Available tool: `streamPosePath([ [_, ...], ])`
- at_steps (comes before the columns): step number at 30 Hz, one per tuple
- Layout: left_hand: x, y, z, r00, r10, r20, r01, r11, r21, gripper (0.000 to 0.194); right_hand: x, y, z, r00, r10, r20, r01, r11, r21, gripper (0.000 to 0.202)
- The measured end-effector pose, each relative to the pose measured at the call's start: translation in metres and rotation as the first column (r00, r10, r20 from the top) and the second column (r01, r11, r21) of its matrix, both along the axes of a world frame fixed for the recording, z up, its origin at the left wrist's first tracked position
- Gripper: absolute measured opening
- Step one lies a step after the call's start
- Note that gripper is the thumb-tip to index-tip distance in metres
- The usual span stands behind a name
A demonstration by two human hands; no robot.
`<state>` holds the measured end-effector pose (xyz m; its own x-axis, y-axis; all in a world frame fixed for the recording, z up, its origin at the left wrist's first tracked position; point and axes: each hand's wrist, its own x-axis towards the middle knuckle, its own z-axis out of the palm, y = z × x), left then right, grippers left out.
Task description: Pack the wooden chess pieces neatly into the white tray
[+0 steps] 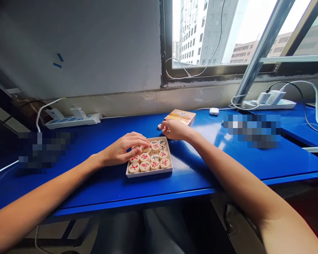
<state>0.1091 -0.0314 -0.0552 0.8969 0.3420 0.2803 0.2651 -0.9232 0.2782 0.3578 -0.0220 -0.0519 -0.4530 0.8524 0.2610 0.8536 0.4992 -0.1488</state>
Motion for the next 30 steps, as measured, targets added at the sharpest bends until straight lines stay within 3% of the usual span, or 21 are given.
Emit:
streamPosePath([
  [5, 0.001, -0.002, 0.000, 0.999, 0.041, 0.017, -0.040, 0.999, -0.010, 0.033, -0.004, 0.003, -0.004, 0.998, 0.031, 0.057, -0.030, 0.999, -0.031, 0.015],
  [9, 0.001, -0.002, -0.001, 0.997, 0.076, 0.029, -0.075, 0.997, -0.005, 0.036, 0.000, 0.002, -0.002, 0.999, -0.038, -0.028, 0.037, 0.999, -0.036, 0.019],
  [13, 0.001, 0.000, -0.001, 0.997, 0.078, 0.009, -0.078, 0.997, 0.000, 0.040, 0.003, -0.007, 0.011, 0.988, -0.035, -0.153, 0.034, 0.999, -0.012, 0.015],
  [17, 0.001, 0.002, -0.002, 0.997, 0.072, 0.020, -0.072, 0.997, 0.008, 0.041, -0.002, -0.030, 0.030, 0.950, 0.175, -0.257, -0.209, 0.971, -0.112, 0.017],
  [19, 0.001, 0.001, -0.003, 0.997, 0.062, 0.037, -0.063, 0.998, 0.017, 0.038, -0.008, -0.042, 0.036, 0.927, 0.293, -0.234, -0.335, 0.927, -0.167, 0.019],
  [21, 0.002, 0.000, -0.004, 0.997, 0.056, 0.050, -0.057, 0.998, 0.025, 0.036, -0.015, -0.052, 0.039, 0.918, 0.347, -0.191, -0.380, 0.906, -0.185, 0.021],
  [26, 0.001, 0.000, -0.004, 0.996, 0.062, 0.060, -0.064, 0.997, 0.035, 0.031, -0.020, -0.057, 0.038, 0.917, 0.359, -0.174, -0.386, 0.909, -0.159, 0.019],
  [30, 0.001, 0.001, -0.004, 0.996, 0.072, 0.051, -0.074, 0.997, 0.036, 0.032, -0.005, -0.046, 0.039, 0.929, 0.269, -0.255, -0.282, 0.959, -0.015, 0.015],
])
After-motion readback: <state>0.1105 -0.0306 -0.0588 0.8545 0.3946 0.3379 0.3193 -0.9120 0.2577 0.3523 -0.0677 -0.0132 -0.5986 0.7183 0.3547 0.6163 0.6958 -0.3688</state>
